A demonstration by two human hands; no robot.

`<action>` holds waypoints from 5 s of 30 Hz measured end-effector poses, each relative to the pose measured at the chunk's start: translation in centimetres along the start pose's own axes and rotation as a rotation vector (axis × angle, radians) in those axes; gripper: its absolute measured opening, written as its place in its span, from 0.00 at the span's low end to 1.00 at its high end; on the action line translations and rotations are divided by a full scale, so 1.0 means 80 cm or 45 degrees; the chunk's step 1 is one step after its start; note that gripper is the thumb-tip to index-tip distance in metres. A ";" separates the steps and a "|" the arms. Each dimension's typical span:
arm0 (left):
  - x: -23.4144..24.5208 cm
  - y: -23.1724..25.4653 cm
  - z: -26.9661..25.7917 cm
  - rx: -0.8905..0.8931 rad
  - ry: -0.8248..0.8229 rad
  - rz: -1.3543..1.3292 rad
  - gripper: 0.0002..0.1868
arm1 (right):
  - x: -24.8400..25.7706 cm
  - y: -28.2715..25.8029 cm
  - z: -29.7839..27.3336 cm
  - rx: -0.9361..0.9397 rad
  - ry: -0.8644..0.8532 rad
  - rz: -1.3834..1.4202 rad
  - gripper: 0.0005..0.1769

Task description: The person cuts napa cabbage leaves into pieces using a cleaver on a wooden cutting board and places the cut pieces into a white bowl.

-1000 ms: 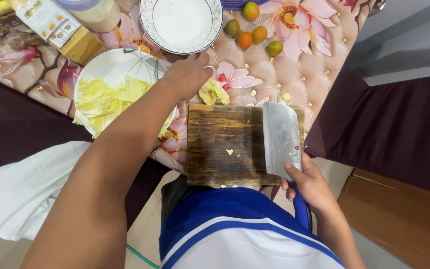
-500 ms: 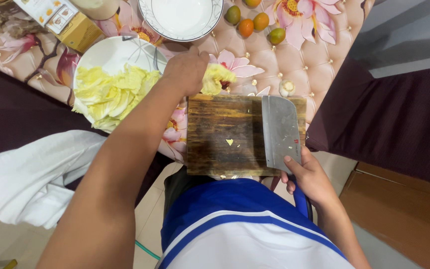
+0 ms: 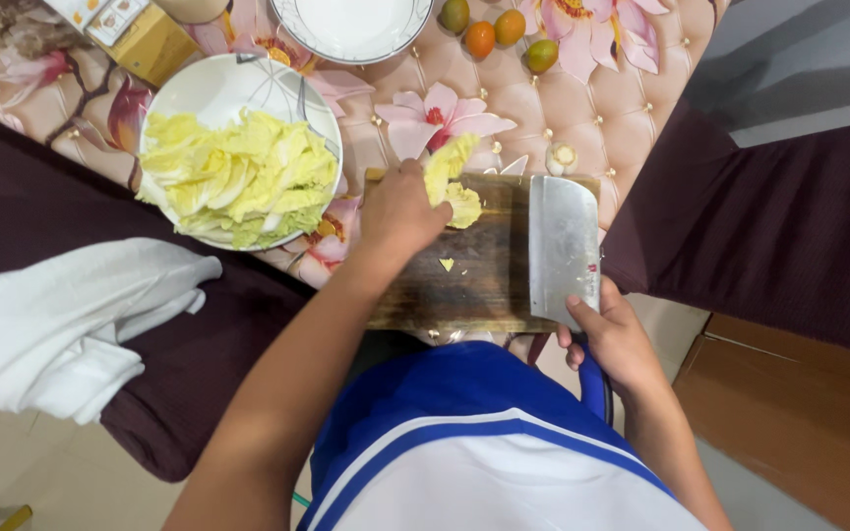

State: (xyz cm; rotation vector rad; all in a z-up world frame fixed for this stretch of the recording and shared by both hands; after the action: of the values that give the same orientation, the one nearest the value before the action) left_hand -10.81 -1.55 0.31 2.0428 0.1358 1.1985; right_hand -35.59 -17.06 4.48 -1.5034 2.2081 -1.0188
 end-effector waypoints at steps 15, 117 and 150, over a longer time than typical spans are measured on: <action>0.012 0.046 -0.122 -0.834 0.443 0.238 0.27 | 0.004 0.022 -0.015 -0.066 -0.035 -0.087 0.16; 0.007 -0.061 -0.013 -0.099 0.413 -0.125 0.20 | -0.006 0.019 -0.011 0.153 0.070 -0.267 0.17; -0.059 -0.113 -0.144 0.237 0.457 -0.678 0.14 | -0.094 -0.029 -0.028 0.714 -0.130 -1.672 0.11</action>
State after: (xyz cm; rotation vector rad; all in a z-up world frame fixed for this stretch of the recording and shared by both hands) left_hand -20.12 9.14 -5.69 1.7546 0.9322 1.2173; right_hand -32.13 -9.91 6.51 -2.5172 0.5021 -1.5803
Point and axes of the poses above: each hand's wrist, its own z-axis towards the middle knuckle, its own x-axis out of the back of the hand, y = z × x, the point moved 4 cm from there along z, towards the middle knuckle, and after that the axes turned 7 degrees about -z, right-handed, at the moved point
